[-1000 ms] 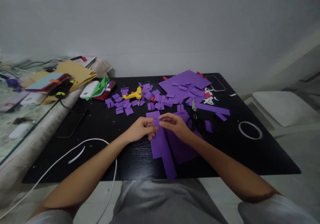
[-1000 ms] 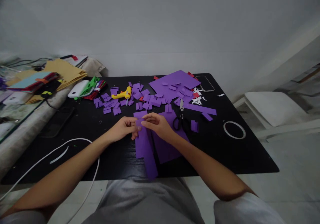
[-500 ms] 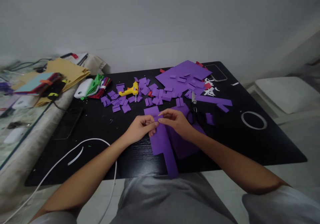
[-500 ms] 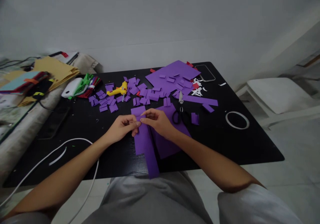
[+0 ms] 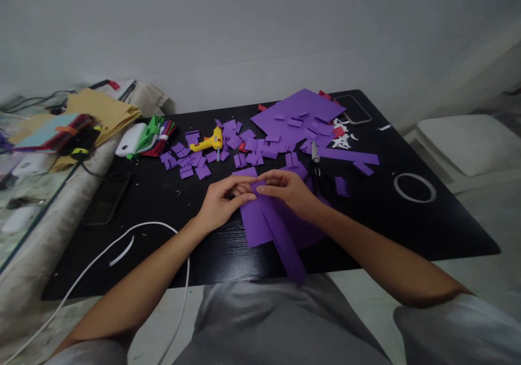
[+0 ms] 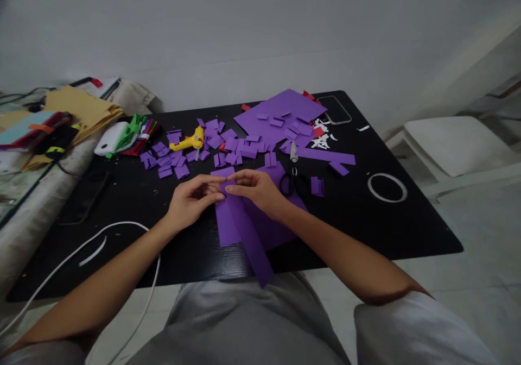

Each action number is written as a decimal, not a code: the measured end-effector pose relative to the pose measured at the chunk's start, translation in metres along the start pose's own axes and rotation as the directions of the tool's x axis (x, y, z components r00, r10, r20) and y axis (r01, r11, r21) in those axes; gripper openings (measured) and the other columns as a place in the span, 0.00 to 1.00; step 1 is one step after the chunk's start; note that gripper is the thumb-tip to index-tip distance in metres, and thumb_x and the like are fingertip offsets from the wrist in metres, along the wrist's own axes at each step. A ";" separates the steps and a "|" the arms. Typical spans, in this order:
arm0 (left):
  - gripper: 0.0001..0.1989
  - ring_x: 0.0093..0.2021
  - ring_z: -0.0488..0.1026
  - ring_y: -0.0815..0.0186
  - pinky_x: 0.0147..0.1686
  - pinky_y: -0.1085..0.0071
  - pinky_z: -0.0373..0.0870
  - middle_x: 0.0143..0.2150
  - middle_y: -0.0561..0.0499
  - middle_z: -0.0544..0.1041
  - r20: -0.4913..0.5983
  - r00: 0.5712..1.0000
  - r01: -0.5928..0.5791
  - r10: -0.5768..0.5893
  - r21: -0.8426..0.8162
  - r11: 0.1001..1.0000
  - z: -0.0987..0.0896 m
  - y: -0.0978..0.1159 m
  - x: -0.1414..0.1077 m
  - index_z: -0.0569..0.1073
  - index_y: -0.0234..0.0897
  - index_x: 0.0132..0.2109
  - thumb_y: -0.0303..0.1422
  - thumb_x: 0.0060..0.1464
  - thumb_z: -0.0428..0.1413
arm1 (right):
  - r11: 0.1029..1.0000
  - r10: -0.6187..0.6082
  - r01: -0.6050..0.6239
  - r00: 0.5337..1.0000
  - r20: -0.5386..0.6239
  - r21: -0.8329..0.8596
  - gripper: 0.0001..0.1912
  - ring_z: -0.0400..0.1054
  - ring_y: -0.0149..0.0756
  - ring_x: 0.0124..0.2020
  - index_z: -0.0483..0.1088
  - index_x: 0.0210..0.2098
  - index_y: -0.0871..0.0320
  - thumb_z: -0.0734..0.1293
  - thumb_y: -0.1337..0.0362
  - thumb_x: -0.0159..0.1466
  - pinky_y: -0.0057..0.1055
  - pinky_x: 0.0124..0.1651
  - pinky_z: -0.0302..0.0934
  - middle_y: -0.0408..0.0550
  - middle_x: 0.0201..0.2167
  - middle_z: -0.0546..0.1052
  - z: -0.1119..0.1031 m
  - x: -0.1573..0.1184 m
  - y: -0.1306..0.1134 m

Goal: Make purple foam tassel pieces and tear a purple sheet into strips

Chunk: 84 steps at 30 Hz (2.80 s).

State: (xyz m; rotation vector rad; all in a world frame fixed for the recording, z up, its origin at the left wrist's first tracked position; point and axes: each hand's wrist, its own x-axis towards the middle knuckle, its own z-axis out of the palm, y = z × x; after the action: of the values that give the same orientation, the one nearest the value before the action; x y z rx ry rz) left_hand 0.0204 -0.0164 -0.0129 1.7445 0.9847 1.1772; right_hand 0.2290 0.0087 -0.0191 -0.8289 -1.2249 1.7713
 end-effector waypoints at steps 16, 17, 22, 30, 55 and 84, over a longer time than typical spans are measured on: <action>0.14 0.30 0.77 0.70 0.32 0.76 0.74 0.33 0.51 0.81 -0.005 0.993 -0.116 0.118 0.135 0.984 -0.002 0.002 -0.001 0.84 0.40 0.48 0.35 0.53 0.69 | 0.999 0.031 -0.030 0.999 0.012 -0.016 0.15 0.76 0.32 0.36 0.80 0.38 0.55 0.80 0.60 0.52 0.31 0.46 0.66 0.42 0.33 0.83 0.001 -0.003 -0.005; 0.14 0.30 0.77 0.70 0.32 0.76 0.74 0.33 0.51 0.81 -0.008 0.993 -0.113 0.115 0.137 0.984 -0.002 0.002 -0.001 0.84 0.40 0.47 0.35 0.53 0.70 | 0.999 0.032 -0.032 0.999 0.010 -0.022 0.15 0.76 0.32 0.36 0.80 0.38 0.55 0.80 0.60 0.52 0.31 0.45 0.66 0.41 0.33 0.83 0.001 -0.003 -0.005; 0.14 0.29 0.77 0.69 0.32 0.75 0.75 0.33 0.50 0.82 -0.012 0.996 -0.082 0.085 0.123 0.989 -0.002 0.006 0.000 0.84 0.40 0.46 0.38 0.53 0.70 | 0.999 0.030 -0.030 1.000 0.009 -0.036 0.15 0.75 0.32 0.35 0.81 0.38 0.56 0.80 0.61 0.52 0.31 0.44 0.66 0.42 0.32 0.83 0.002 -0.004 -0.007; 0.15 0.30 0.77 0.69 0.31 0.75 0.74 0.32 0.50 0.81 -0.010 0.995 -0.093 0.096 0.147 0.985 -0.002 0.006 0.000 0.84 0.39 0.46 0.40 0.53 0.69 | 0.999 0.001 -0.001 1.000 0.006 -0.055 0.15 0.73 0.31 0.31 0.80 0.37 0.57 0.80 0.60 0.52 0.30 0.40 0.65 0.39 0.27 0.79 0.003 -0.003 -0.007; 0.15 0.30 0.76 0.69 0.32 0.74 0.74 0.34 0.50 0.81 0.026 0.996 -0.093 0.090 0.178 0.980 -0.004 0.007 0.001 0.83 0.39 0.47 0.39 0.54 0.68 | 0.993 -0.023 0.021 1.000 -0.021 -0.117 0.16 0.67 0.29 0.28 0.80 0.37 0.56 0.80 0.59 0.51 0.29 0.34 0.60 0.38 0.25 0.75 0.003 -0.003 -0.006; 0.13 0.22 0.63 0.72 0.25 0.75 0.60 0.22 0.57 0.68 0.095 0.987 0.109 -0.127 0.174 0.979 -0.002 0.004 0.000 0.71 0.36 0.31 0.36 0.63 0.55 | 0.954 0.009 -0.018 0.999 -0.031 -0.300 0.26 0.52 0.26 0.23 0.74 0.24 0.60 0.76 0.42 0.54 0.29 0.27 0.45 0.38 0.20 0.66 0.004 -0.002 0.000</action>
State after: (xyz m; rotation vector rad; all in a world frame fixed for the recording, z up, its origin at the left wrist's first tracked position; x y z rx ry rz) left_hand 0.0195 -0.0175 -0.0084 1.8325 1.1343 0.9392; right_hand 0.2261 0.0055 -0.0175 -1.0336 -1.4957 1.5987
